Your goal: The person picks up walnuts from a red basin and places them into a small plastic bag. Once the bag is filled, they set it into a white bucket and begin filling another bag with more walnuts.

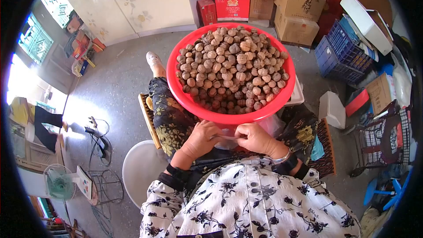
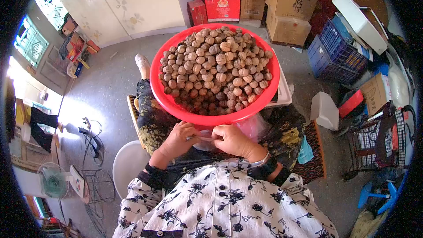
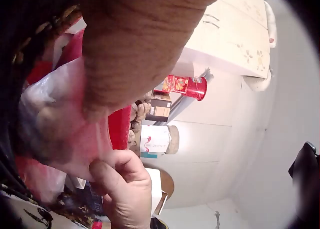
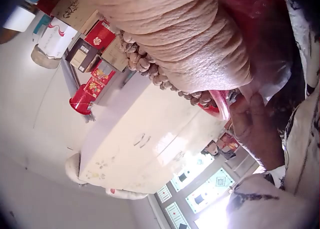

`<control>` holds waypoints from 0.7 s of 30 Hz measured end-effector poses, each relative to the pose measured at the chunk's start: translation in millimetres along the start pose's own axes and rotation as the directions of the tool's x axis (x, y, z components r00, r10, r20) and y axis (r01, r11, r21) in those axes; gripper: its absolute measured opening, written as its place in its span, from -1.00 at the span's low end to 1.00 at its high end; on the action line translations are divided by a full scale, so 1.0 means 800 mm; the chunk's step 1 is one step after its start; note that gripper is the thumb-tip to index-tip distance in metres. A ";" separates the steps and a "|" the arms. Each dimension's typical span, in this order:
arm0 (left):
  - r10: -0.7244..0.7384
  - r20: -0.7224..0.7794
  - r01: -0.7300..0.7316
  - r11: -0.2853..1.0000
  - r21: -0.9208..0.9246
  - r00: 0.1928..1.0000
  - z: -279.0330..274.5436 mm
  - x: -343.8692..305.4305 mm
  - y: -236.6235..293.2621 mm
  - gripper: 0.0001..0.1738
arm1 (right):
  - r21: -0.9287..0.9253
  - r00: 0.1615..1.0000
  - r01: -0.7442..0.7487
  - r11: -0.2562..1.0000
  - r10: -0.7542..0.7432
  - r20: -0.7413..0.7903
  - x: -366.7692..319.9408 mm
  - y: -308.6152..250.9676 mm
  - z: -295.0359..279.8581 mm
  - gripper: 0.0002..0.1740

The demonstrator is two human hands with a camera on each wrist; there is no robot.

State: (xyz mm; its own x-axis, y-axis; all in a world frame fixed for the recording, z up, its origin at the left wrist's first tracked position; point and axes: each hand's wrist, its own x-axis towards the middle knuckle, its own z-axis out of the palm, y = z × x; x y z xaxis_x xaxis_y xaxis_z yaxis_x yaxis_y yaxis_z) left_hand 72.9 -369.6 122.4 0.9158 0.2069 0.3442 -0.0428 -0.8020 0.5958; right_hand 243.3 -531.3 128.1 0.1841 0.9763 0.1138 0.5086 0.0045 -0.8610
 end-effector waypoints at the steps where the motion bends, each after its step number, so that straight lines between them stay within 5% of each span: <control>1: 0.005 0.004 -0.005 0.999 -0.033 1.000 0.001 0.001 0.004 -0.89 | -0.003 1.000 0.005 1.000 -0.005 0.012 0.000 -0.002 -0.001 -0.92; 6: 0.015 0.022 -0.012 0.995 -0.099 1.000 0.010 0.003 0.006 -0.88 | 0.035 0.999 -0.021 0.999 0.019 0.050 0.000 -0.002 -0.003 -0.90; 9: 0.003 -0.017 -0.005 0.996 -0.088 1.000 -0.001 0.000 0.017 -0.89 | 0.054 0.993 0.095 0.994 -0.099 0.069 0.002 -0.012 -0.020 -0.87; 13: -0.116 -0.106 0.101 0.985 -0.138 0.988 -0.047 -0.018 0.034 -0.88 | 0.248 0.987 -0.159 0.956 0.148 0.064 0.003 -0.057 -0.047 -0.91; 16: -0.245 -0.258 0.213 0.966 -0.146 0.935 -0.091 -0.048 0.040 -0.84 | 0.264 0.993 -0.049 0.963 0.075 -0.092 0.007 -0.045 -0.052 -0.92; 21: -0.558 -0.468 0.477 0.830 -0.290 0.685 -0.174 -0.135 0.061 -0.85 | 0.156 0.970 -0.057 0.986 0.092 -0.225 0.025 -0.029 -0.054 -0.90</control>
State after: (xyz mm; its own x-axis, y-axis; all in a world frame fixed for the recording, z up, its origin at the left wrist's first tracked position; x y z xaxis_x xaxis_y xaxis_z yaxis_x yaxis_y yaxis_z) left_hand -83.3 -352.9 215.0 0.4645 0.8515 0.2434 0.2859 -0.4043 0.8688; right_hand 271.5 -521.3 172.2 0.4143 0.8989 0.1426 0.3600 -0.0179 -0.9328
